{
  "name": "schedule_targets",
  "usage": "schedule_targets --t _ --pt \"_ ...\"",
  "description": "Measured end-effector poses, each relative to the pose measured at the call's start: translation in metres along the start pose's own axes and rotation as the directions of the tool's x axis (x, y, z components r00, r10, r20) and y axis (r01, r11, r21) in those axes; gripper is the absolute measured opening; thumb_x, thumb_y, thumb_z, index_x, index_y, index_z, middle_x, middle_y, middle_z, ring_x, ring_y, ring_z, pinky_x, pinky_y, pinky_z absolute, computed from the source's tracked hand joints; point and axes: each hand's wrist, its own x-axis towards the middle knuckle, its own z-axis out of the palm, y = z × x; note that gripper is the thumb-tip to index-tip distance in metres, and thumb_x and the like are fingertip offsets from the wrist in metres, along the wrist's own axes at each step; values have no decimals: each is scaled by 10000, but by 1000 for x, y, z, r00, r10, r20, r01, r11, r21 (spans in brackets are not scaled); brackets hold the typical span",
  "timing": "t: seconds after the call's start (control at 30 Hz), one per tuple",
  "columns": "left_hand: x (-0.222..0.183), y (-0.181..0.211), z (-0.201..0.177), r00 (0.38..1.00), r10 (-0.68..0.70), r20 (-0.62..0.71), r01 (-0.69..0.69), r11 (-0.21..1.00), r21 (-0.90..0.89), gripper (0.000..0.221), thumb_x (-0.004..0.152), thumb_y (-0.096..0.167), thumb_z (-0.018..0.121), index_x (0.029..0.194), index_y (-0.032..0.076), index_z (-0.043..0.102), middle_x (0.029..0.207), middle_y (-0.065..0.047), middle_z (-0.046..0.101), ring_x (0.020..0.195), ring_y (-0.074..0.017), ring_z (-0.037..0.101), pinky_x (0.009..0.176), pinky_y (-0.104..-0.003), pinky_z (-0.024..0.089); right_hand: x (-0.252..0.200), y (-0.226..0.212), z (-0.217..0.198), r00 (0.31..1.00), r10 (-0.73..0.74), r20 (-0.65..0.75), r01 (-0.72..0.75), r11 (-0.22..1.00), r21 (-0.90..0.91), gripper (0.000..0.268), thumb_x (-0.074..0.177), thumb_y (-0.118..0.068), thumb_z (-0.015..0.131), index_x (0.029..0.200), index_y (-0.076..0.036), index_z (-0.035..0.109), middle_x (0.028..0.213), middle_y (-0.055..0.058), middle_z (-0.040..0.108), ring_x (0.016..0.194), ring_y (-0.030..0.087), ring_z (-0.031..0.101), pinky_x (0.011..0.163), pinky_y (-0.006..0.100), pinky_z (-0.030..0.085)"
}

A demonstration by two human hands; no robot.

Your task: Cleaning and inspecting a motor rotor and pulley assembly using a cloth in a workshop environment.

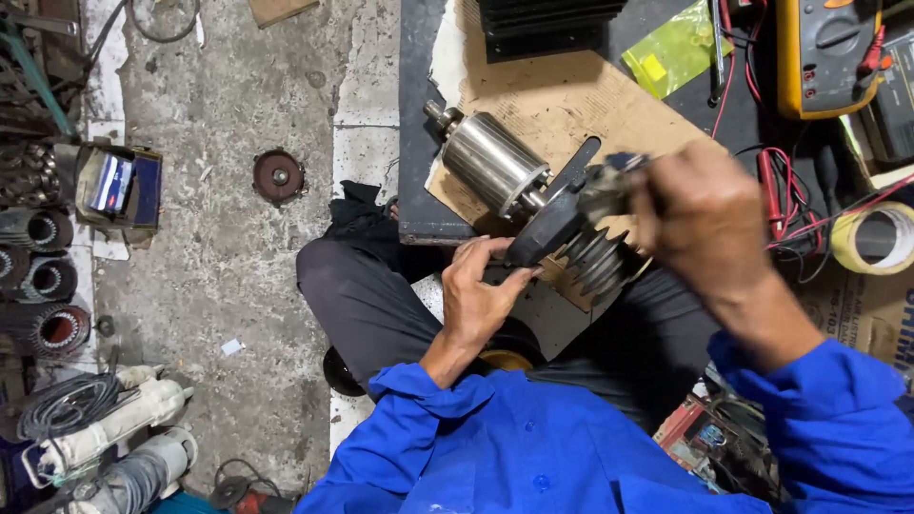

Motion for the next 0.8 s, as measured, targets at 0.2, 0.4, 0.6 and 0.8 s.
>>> schedule_targets --t 0.2,0.4,0.6,0.8 --pt "-1 -4 4 1000 0 6 0 1000 0 399 679 120 897 1016 5 717 926 -102 721 867 -243 674 833 -365 556 13 -42 -13 984 -37 -173 55 994 99 260 796 -20 778 1053 -54 770 769 49 569 656 197 487 630 352 417" --pt "-5 -16 9 999 -12 -36 10 998 -68 365 677 115 936 969 104 717 825 -79 731 868 -314 740 993 -489 551 17 -53 36 918 -355 -174 379 916 130 317 1036 -355 452 905 -169 671 774 15 479 717 234 565 626 319 492" --pt "-8 -22 8 1000 -18 -25 16 995 -100 306 755 157 904 983 97 708 836 -99 728 890 -336 736 976 -517 557 -7 -18 46 967 -189 -173 219 960 175 207 1024 -196 562 867 -109 665 728 36 516 671 230 580 594 323 505" --pt "0 -8 7 999 9 -32 -12 995 -99 346 743 185 924 1016 103 728 851 -81 744 868 -319 738 991 -493 539 -22 44 30 976 217 13 -202 881 429 112 1022 -185 777 961 -97 744 828 120 621 797 341 669 715 411 537"
